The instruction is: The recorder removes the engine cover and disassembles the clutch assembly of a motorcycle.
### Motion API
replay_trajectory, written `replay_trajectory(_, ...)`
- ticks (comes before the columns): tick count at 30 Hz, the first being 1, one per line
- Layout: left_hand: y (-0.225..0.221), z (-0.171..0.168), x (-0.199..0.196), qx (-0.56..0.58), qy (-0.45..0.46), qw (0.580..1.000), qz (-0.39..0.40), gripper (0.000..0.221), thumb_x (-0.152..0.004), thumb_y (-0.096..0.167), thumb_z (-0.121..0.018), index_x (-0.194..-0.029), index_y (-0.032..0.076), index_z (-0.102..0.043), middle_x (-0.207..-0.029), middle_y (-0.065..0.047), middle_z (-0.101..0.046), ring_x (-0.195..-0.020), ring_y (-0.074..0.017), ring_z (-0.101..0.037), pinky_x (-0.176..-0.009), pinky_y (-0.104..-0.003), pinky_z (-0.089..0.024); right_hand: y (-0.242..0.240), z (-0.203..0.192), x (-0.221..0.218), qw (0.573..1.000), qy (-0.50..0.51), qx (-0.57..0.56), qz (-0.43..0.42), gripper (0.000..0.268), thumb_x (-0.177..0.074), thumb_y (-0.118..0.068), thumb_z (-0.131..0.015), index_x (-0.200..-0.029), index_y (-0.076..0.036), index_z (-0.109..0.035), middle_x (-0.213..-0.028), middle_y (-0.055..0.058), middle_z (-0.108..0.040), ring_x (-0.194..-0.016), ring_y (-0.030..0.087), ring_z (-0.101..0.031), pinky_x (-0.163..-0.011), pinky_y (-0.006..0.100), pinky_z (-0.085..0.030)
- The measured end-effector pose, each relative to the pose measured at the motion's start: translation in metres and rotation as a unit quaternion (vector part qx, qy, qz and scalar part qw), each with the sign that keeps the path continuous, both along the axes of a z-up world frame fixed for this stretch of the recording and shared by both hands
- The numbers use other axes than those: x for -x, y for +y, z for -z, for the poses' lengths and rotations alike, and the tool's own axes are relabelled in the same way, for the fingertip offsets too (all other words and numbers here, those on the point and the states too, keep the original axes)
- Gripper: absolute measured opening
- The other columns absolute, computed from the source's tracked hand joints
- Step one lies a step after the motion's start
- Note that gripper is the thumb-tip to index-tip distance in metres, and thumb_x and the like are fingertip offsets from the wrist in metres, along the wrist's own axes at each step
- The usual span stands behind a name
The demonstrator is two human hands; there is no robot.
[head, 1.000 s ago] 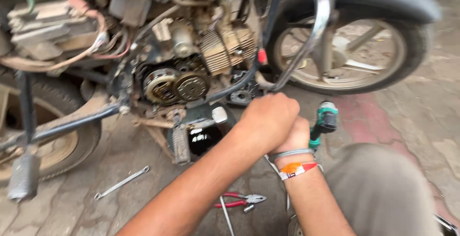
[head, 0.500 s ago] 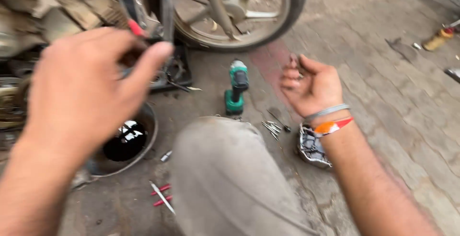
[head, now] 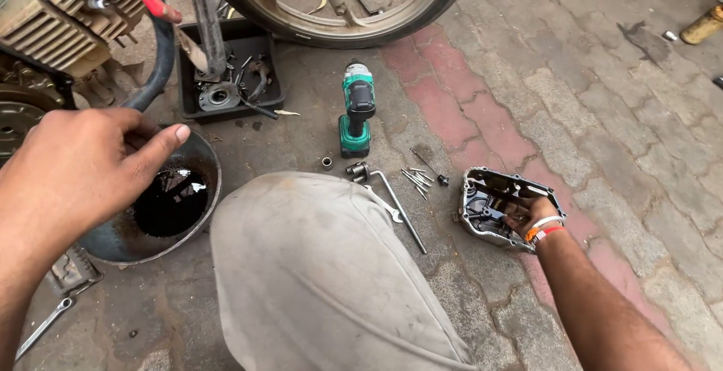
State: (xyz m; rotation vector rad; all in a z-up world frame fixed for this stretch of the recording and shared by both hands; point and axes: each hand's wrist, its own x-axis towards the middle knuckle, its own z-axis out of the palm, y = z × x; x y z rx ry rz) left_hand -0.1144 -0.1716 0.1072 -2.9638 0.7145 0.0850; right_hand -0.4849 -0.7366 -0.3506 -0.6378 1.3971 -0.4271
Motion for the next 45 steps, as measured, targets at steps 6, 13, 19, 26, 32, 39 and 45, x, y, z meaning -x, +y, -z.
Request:
replay_trajectory(6,0.001,-0.01,-0.005,0.021,0.024,0.999,-0.002,0.055,-0.102,0.053,-0.059,-0.113,0.002,-0.076,-0.061,-0.021,-0.071,-0.064,-0.0333,-0.074,-0.07,-0.045,-0.061,-0.009,-0.018,-0.005,0.999,0.023,0.027,-0.007,0.03,-0.102,-0.019,-0.04,-0.11,-0.002,-0.064,-0.107,0.021,-0.069,-0.091,0.035,-0.07,-0.078,0.048,-0.062)
replay_trajectory(13,0.033,-0.001,-0.037,0.166,-0.01,0.985,0.049,0.046,-0.095,0.048,-0.07,-0.105,0.004,-0.077,-0.08,-0.022,-0.073,-0.08,-0.0404,-0.072,-0.077,-0.055,-0.057,0.021,-0.169,-0.055,0.964,-0.118,0.227,-0.077,0.027,-0.103,-0.01,-0.041,-0.109,0.005,-0.062,-0.11,0.024,-0.072,-0.097,0.036,-0.075,-0.083,0.039,-0.062)
replay_trajectory(19,0.058,0.017,-0.055,0.254,0.039,0.966,-0.023,0.039,-0.084,0.047,-0.078,-0.093,0.009,-0.079,-0.085,-0.018,-0.075,-0.085,-0.0353,-0.074,-0.081,-0.049,-0.057,0.077,-0.353,-0.186,0.827,-0.149,0.44,-0.317,0.023,-0.117,-0.025,-0.055,-0.125,-0.004,-0.056,-0.126,0.02,-0.065,-0.116,0.038,-0.068,-0.101,0.044,-0.057)
replay_trajectory(26,0.096,0.079,-0.071,0.367,0.034,0.913,-0.173,0.033,-0.076,0.042,-0.083,-0.087,0.011,-0.081,-0.088,-0.017,-0.077,-0.09,-0.0332,-0.074,-0.085,-0.046,-0.058,0.315,-0.537,-0.331,0.643,-0.18,0.521,-0.532,0.033,-0.103,-0.022,-0.06,-0.127,0.001,-0.061,-0.111,0.025,-0.071,-0.095,0.038,-0.074,-0.081,0.046,-0.062)
replay_trajectory(32,0.124,0.114,-0.068,0.544,-0.028,0.752,-0.371,0.031,-0.077,0.037,-0.082,-0.083,0.008,-0.079,-0.086,-0.019,-0.076,-0.088,-0.035,-0.074,-0.082,-0.045,-0.057,0.476,-0.511,-0.396,0.44,-0.083,0.526,-0.723,0.027,-0.084,-0.029,-0.074,-0.106,-0.013,-0.075,-0.095,0.009,-0.081,-0.08,0.02,-0.079,-0.072,0.035,-0.063)
replay_trajectory(39,0.157,0.156,-0.06,0.44,-0.097,0.884,-0.126,0.03,-0.084,0.036,-0.078,-0.08,0.006,-0.073,-0.083,-0.017,-0.073,-0.082,-0.0383,-0.071,-0.075,-0.049,-0.056,0.481,-0.332,-0.433,0.35,-0.032,0.572,-0.742,0.029,-0.074,-0.025,-0.085,-0.093,-0.008,-0.072,-0.086,0.011,-0.08,-0.082,0.027,-0.079,-0.077,0.039,-0.06)
replay_trajectory(45,0.156,0.164,-0.065,0.399,-0.15,0.904,-0.019,0.034,-0.086,0.037,-0.076,-0.075,0.006,-0.069,-0.081,-0.013,-0.072,-0.079,-0.0354,-0.071,-0.07,-0.047,-0.056,0.39,-0.254,-0.423,0.333,-0.092,0.668,-0.659,0.016,-0.07,-0.015,-0.073,-0.086,-0.013,-0.076,-0.091,0.011,-0.079,-0.088,0.028,-0.077,-0.082,0.039,-0.06)
